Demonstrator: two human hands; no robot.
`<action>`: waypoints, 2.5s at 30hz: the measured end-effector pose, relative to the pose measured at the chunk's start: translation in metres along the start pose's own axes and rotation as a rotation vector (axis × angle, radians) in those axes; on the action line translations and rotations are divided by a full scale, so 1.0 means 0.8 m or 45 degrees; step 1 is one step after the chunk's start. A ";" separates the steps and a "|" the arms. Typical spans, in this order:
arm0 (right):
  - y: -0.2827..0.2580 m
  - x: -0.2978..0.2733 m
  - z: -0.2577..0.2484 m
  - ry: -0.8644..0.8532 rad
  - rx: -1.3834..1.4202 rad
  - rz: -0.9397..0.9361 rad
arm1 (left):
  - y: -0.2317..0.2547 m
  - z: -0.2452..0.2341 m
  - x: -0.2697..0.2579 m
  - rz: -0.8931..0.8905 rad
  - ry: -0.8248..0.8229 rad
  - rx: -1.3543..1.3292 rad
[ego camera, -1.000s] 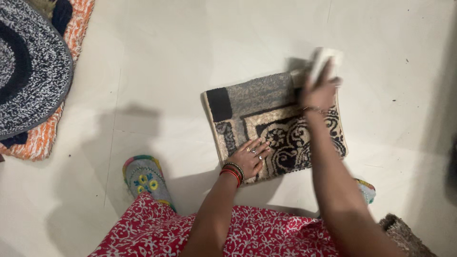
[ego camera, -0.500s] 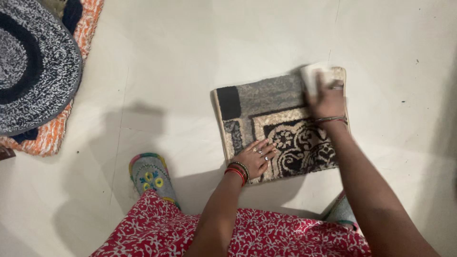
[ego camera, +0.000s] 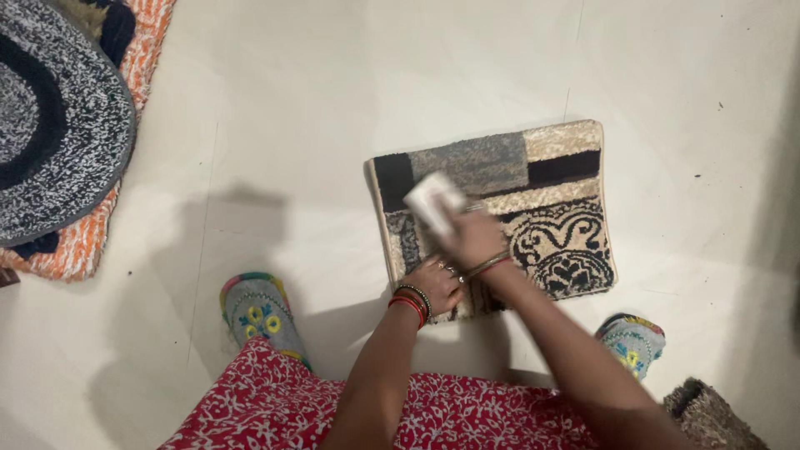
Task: The person brushes the surface of a small rug with a handheld brush while sitting on the floor, occasionally shifting the rug and the brush to reach different areas.
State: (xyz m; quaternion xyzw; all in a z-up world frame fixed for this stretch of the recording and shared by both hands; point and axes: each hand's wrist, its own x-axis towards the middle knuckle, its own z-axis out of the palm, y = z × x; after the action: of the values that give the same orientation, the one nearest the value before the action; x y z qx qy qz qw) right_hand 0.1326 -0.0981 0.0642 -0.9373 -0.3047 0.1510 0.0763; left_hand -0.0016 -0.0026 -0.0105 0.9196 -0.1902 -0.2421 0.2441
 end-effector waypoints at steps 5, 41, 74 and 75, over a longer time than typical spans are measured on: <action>0.176 -0.014 -0.049 0.128 0.081 0.561 | -0.008 0.017 0.005 0.172 0.239 0.140; -0.025 -0.054 0.048 0.060 -0.123 0.340 | -0.095 -0.100 0.037 -0.675 0.584 0.021; 0.236 -0.144 -0.016 0.336 -0.176 0.771 | -0.106 -0.083 0.045 -0.648 0.740 0.038; 0.232 -0.139 -0.018 0.419 -0.203 0.756 | -0.104 -0.084 0.045 -0.650 0.745 0.057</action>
State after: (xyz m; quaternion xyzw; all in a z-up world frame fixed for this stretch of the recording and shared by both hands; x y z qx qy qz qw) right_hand 0.1537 -0.3138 0.0602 -0.9998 -0.0134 -0.0107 0.0035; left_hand 0.0826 0.0721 -0.0171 0.9726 0.1174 -0.0182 0.1998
